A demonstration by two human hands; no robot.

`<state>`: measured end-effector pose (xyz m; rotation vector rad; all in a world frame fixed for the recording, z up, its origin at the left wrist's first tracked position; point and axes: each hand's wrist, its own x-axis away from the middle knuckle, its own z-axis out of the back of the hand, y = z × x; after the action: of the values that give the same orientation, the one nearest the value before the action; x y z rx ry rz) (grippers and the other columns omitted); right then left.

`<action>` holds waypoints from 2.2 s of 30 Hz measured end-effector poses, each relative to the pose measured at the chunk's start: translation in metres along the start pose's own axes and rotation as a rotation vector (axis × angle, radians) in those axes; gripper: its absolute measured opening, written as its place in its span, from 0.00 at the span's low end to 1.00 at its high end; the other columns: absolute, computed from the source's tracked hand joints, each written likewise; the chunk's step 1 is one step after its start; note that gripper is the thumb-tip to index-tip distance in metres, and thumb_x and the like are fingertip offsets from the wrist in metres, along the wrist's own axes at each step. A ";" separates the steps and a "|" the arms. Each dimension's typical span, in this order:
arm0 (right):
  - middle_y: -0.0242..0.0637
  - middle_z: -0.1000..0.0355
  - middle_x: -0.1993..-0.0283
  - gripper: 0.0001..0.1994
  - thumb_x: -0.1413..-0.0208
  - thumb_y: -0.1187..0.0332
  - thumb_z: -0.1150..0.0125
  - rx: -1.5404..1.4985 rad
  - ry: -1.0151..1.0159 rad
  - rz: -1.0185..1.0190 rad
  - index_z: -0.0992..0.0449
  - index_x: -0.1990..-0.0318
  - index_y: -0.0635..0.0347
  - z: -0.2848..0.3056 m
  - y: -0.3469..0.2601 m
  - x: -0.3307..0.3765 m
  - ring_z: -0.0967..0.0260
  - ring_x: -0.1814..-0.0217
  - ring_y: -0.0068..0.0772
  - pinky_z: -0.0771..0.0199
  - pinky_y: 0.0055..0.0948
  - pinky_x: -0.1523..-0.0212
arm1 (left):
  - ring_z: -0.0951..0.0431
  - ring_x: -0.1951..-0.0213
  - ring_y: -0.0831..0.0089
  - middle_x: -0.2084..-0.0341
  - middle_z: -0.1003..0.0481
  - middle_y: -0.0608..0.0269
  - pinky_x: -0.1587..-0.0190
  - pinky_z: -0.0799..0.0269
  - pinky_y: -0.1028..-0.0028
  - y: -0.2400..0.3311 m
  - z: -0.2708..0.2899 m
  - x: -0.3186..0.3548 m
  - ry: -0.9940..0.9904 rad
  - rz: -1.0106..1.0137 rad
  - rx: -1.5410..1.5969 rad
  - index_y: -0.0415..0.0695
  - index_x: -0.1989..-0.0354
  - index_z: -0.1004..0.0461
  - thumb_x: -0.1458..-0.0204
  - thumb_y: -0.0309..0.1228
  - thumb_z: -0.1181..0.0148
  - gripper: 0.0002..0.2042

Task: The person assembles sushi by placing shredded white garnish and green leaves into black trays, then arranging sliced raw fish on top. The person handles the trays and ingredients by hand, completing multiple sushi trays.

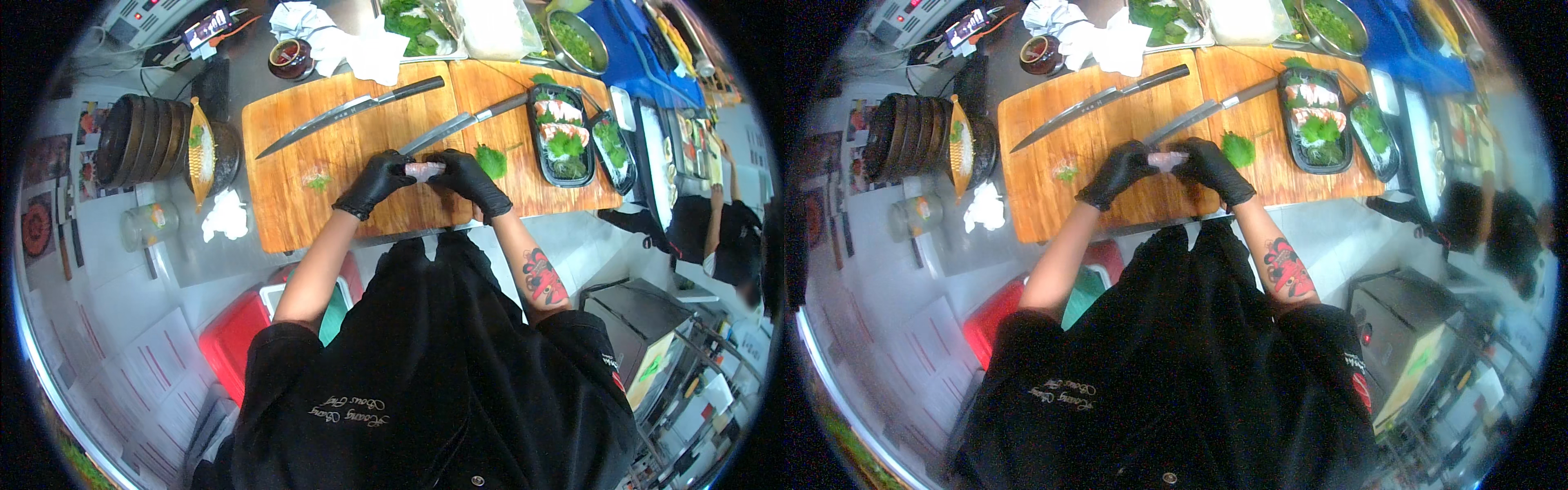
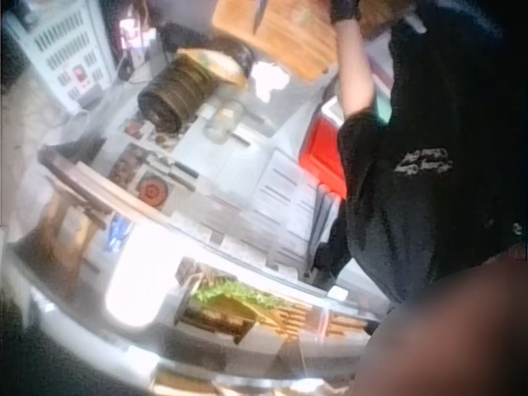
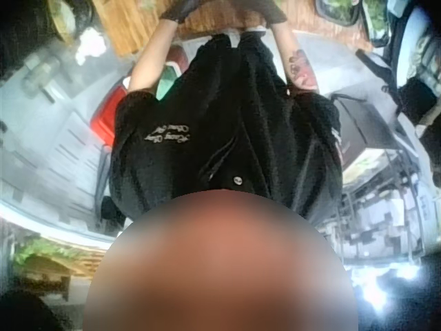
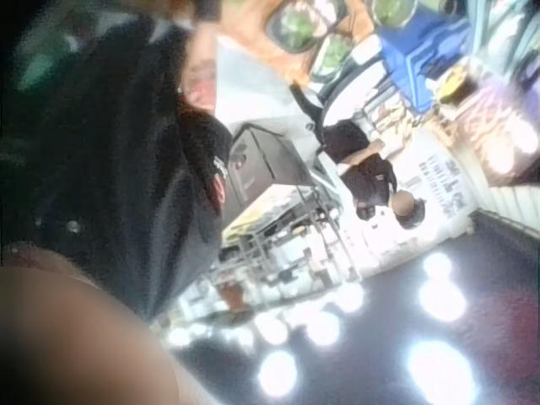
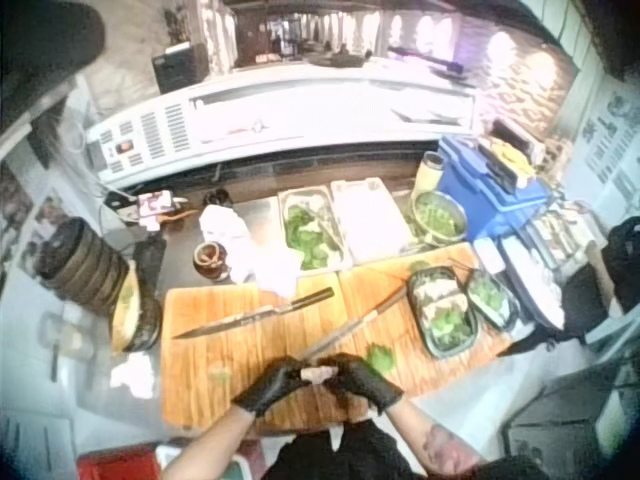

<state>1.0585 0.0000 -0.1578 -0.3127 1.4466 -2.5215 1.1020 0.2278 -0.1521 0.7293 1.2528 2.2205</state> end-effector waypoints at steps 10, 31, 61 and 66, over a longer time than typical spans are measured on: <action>0.49 0.23 0.54 0.18 0.50 0.66 0.31 0.054 -0.123 0.092 0.22 0.52 0.60 0.011 -0.013 -0.001 0.25 0.54 0.51 0.26 0.40 0.52 | 0.21 0.72 0.60 0.74 0.21 0.49 0.63 0.26 0.63 0.009 -0.006 0.002 0.047 -0.081 0.301 0.37 0.67 0.22 0.47 0.35 0.34 0.12; 0.50 0.22 0.55 0.15 0.50 0.66 0.33 0.107 -0.195 0.190 0.21 0.55 0.63 0.037 -0.001 -0.021 0.24 0.53 0.50 0.26 0.40 0.50 | 0.18 0.63 0.60 0.67 0.19 0.49 0.57 0.25 0.64 0.068 0.021 -0.006 0.010 -0.067 0.102 0.39 0.58 0.20 0.49 0.33 0.35 0.13; 0.46 0.27 0.57 0.16 0.50 0.70 0.33 -0.013 0.144 0.006 0.25 0.53 0.60 0.287 0.160 0.110 0.29 0.55 0.49 0.29 0.41 0.52 | 0.25 0.57 0.72 0.59 0.27 0.62 0.50 0.22 0.65 0.159 -0.258 -0.210 0.488 -0.035 0.186 0.41 0.51 0.30 0.37 0.30 0.48 0.09; 0.45 0.26 0.60 0.16 0.47 0.70 0.32 0.041 0.285 0.097 0.25 0.51 0.61 0.297 0.145 0.116 0.27 0.63 0.40 0.27 0.35 0.61 | 0.23 0.58 0.53 0.61 0.25 0.50 0.56 0.25 0.63 0.166 -0.255 -0.210 0.501 -0.043 0.199 0.40 0.56 0.25 0.51 0.24 0.34 0.13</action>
<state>1.0455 -0.3489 -0.1275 0.1274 1.4628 -2.5915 1.0653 -0.1400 -0.1635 0.2058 1.7246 2.3453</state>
